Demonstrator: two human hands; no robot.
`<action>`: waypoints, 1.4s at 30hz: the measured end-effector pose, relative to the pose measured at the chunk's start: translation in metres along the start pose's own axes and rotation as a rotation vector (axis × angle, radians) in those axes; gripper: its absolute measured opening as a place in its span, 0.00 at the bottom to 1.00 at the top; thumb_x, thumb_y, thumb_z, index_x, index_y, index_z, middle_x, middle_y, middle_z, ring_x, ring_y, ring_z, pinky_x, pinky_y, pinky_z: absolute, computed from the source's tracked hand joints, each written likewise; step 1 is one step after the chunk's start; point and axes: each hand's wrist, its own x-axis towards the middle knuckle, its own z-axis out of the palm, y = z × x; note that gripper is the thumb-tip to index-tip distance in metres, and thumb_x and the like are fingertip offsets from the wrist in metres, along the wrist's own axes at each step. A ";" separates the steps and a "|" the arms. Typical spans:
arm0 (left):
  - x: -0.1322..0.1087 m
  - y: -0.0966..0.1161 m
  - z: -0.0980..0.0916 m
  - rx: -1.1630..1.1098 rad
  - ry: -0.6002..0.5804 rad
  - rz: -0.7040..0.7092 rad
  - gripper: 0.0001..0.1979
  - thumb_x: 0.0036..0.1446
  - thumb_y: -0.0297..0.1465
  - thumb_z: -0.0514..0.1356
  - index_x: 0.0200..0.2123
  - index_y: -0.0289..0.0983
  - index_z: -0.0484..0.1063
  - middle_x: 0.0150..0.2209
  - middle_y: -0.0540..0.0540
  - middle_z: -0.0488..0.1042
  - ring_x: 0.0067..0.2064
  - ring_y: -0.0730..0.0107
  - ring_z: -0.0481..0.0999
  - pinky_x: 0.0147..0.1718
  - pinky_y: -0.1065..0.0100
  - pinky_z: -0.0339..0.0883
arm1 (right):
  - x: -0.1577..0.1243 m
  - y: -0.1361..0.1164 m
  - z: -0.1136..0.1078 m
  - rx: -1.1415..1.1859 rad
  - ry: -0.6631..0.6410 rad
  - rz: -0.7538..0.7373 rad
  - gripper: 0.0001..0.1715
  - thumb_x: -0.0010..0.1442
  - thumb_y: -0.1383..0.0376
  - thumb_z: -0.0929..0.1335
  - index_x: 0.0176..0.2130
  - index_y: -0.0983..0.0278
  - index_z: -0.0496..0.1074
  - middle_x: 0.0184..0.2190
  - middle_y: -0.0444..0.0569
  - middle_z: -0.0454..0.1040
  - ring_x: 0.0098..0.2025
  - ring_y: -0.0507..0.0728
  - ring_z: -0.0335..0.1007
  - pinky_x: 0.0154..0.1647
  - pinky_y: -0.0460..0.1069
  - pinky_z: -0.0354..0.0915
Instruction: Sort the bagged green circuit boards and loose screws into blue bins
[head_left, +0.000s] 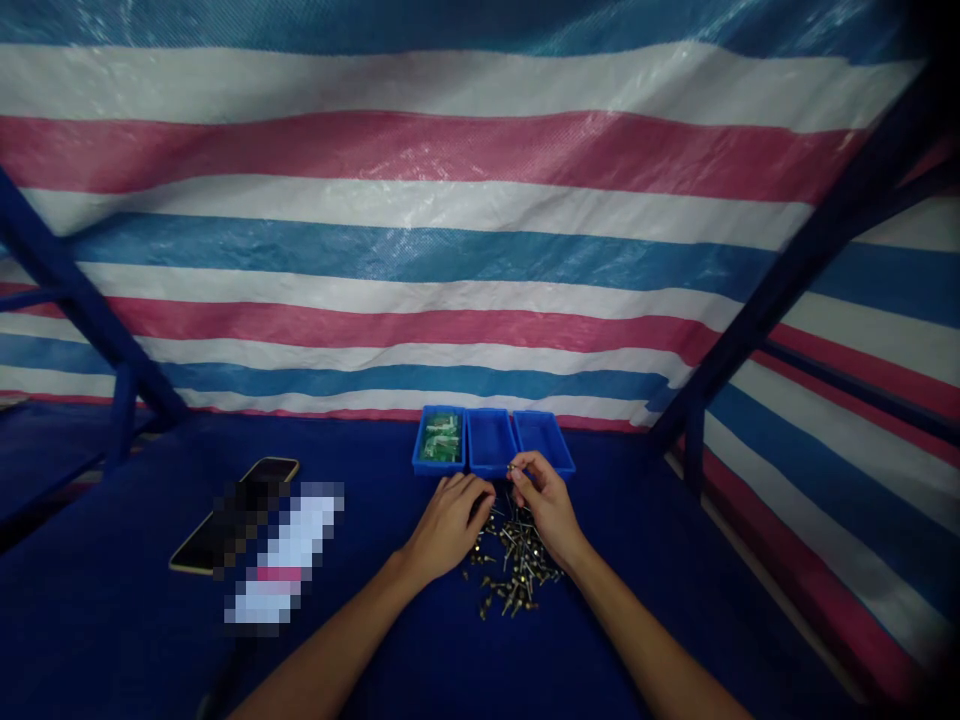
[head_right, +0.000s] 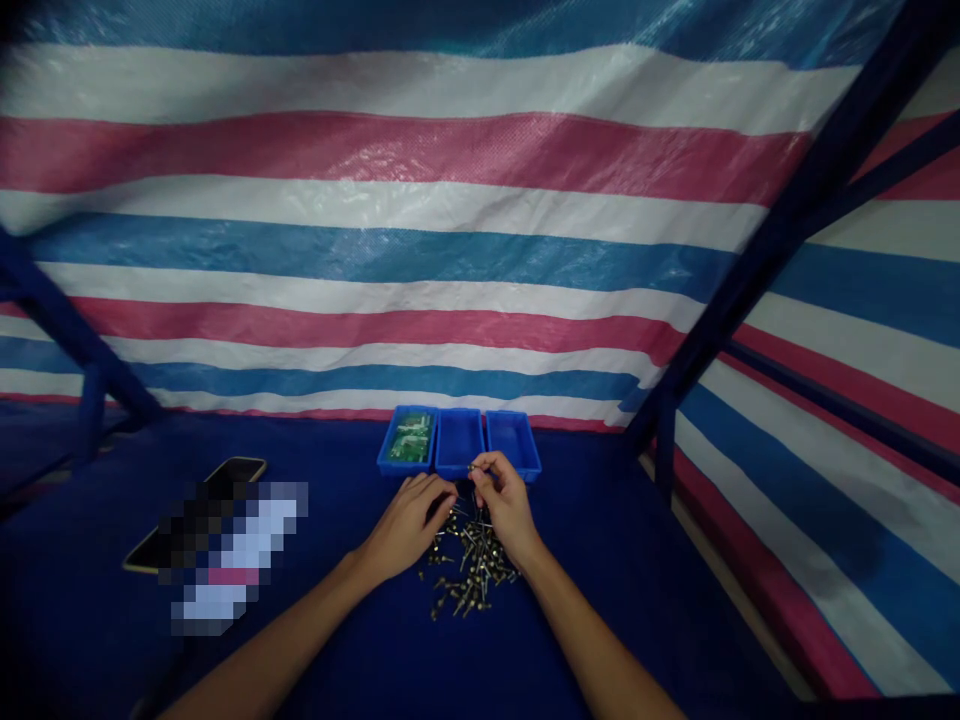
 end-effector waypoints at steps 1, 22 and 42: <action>0.000 0.000 0.000 0.000 0.001 -0.002 0.10 0.76 0.33 0.51 0.46 0.43 0.73 0.43 0.48 0.78 0.47 0.61 0.75 0.49 0.58 0.63 | 0.000 -0.001 0.000 0.041 -0.004 0.015 0.16 0.65 0.51 0.74 0.42 0.59 0.72 0.36 0.43 0.72 0.24 0.48 0.61 0.26 0.46 0.58; 0.000 -0.002 0.001 0.052 -0.044 0.007 0.16 0.77 0.33 0.49 0.55 0.47 0.76 0.50 0.47 0.78 0.49 0.59 0.73 0.48 0.56 0.65 | -0.011 -0.023 0.003 0.284 -0.194 0.293 0.19 0.60 0.52 0.77 0.42 0.59 0.72 0.34 0.43 0.70 0.24 0.47 0.53 0.17 0.41 0.41; -0.002 -0.004 0.001 0.047 -0.058 -0.009 0.13 0.76 0.34 0.52 0.53 0.46 0.77 0.49 0.47 0.79 0.51 0.60 0.74 0.51 0.56 0.63 | -0.012 0.000 -0.013 -0.917 0.156 -0.332 0.18 0.77 0.54 0.61 0.50 0.61 0.75 0.34 0.48 0.80 0.30 0.56 0.76 0.35 0.49 0.67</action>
